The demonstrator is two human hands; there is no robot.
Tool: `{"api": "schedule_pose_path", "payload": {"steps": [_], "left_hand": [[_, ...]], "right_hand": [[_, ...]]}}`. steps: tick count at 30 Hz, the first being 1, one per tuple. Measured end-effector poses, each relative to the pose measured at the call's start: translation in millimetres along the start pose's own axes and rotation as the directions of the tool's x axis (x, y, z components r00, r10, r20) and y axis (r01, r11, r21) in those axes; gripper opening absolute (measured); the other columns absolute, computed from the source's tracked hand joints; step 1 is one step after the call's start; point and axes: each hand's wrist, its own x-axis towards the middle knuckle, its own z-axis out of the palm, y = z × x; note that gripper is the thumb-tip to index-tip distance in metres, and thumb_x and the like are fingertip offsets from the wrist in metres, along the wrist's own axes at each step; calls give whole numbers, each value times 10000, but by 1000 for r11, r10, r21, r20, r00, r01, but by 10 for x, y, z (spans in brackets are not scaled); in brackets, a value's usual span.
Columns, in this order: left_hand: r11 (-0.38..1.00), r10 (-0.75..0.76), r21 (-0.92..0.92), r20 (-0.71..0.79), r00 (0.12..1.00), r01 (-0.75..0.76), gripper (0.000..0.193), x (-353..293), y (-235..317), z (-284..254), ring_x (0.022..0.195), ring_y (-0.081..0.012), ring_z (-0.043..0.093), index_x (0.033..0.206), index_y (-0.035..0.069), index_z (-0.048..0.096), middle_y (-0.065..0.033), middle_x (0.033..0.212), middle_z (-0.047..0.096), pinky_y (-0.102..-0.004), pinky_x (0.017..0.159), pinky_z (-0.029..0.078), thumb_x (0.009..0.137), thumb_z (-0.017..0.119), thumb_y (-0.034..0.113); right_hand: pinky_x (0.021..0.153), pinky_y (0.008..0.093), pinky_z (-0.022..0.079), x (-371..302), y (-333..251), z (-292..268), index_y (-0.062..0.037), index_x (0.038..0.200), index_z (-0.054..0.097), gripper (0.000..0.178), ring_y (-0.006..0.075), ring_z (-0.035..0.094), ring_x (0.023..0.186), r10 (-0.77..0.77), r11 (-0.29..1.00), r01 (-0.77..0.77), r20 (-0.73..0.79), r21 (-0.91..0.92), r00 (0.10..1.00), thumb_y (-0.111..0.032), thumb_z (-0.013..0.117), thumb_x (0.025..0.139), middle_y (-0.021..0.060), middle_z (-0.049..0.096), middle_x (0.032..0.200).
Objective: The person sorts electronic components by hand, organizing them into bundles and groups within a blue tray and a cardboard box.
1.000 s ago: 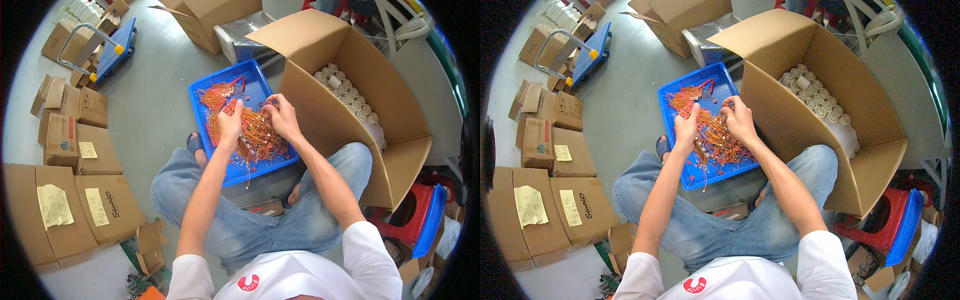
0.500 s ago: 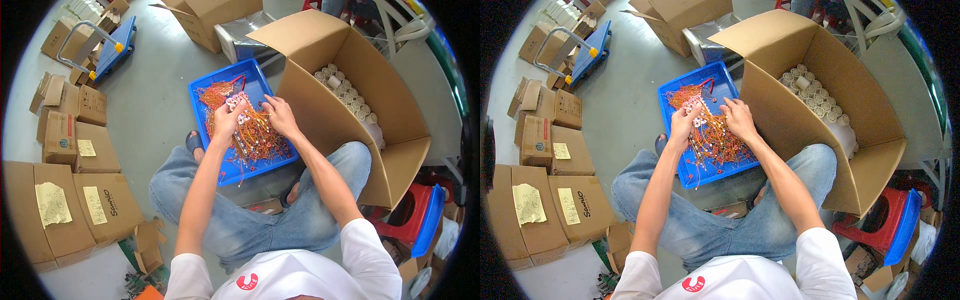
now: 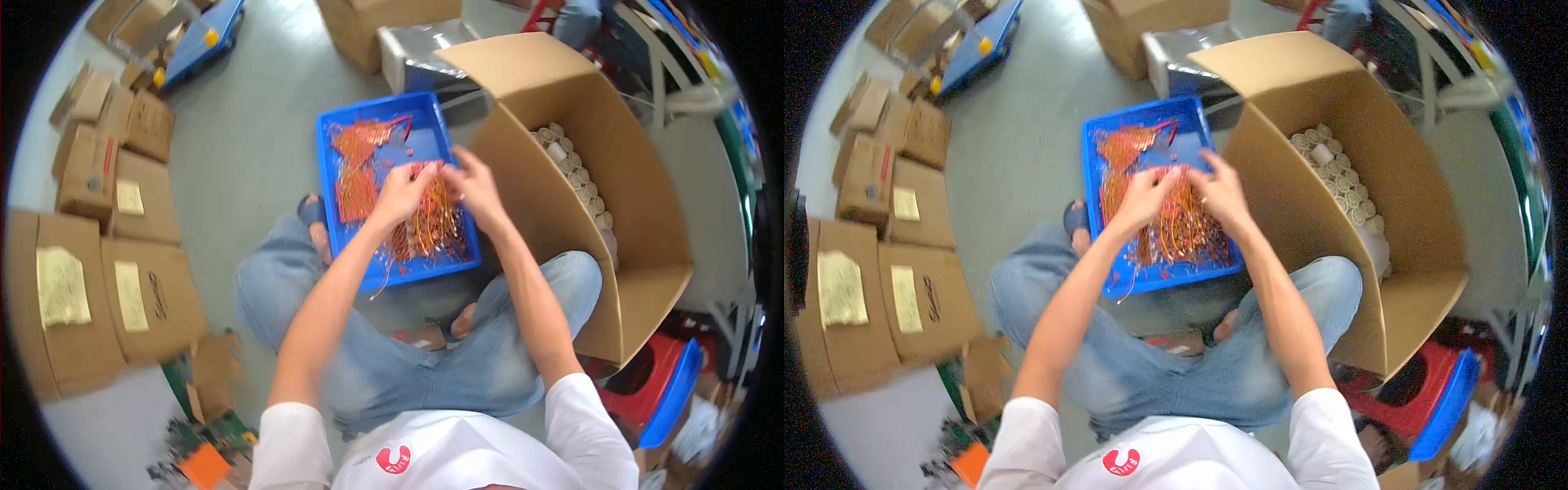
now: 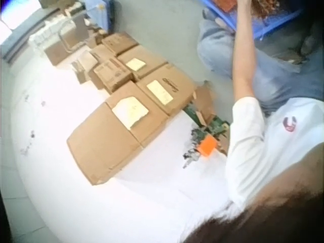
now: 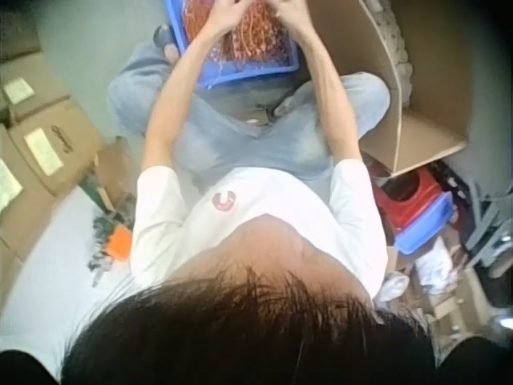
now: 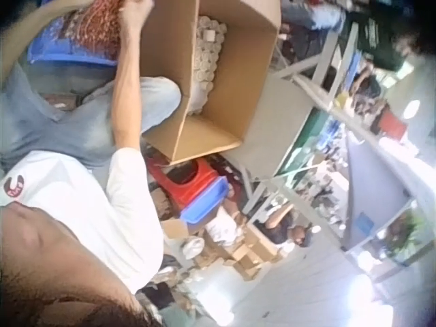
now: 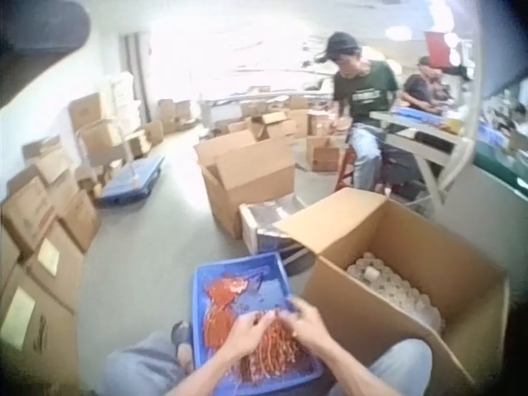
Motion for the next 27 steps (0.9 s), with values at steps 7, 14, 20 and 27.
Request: {"api": "schedule_pose_path", "payload": {"steps": [7, 14, 20, 27], "left_hand": [[905, -384, -215, -40, 922, 368, 306, 4, -108, -25, 690, -80, 574, 928, 29, 703, -15, 783, 666, -304, 623, 461, 958, 570, 303], [864, -424, -269, 66, 903, 425, 131, -22, -122, -32, 696, -88, 581, 896, 24, 696, -22, 800, 672, -298, 629, 461, 849, 625, 122], [877, -373, -299, 66, 925, 375, 141, 43, 110, -14, 731, -103, 608, 925, 4, 698, -37, 846, 694, -297, 665, 484, 805, 672, 73], [856, -330, -398, 73, 941, 331, 142, 50, 181, -24, 721, -96, 614, 933, 4, 708, -35, 853, 698, -289, 653, 487, 851, 683, 117]], "right_hand": [[665, 371, 575, 373, -102, 48, -35, 1447, -255, 989, 293, 663, 845, 173, 985, -173, -22, 9, 985, -124, 584, 931, 259, 608, 1088], [716, 477, 602, 1729, -56, -357, 214, 1207, 349, 440, 444, 639, 935, 334, 931, -354, -190, -84, 923, -70, 502, 907, 370, 517, 1139], [779, 565, 570, 2120, 47, -777, 81, 1321, 328, 475, 518, 591, 962, 577, 807, -587, -293, 60, 763, -57, 400, 872, 384, 476, 1162], [807, 573, 555, 2163, 140, -736, 55, 1343, 326, 460, 468, 571, 1043, 643, 762, -640, -241, 99, 727, -92, 348, 908, 358, 396, 1316]]}}
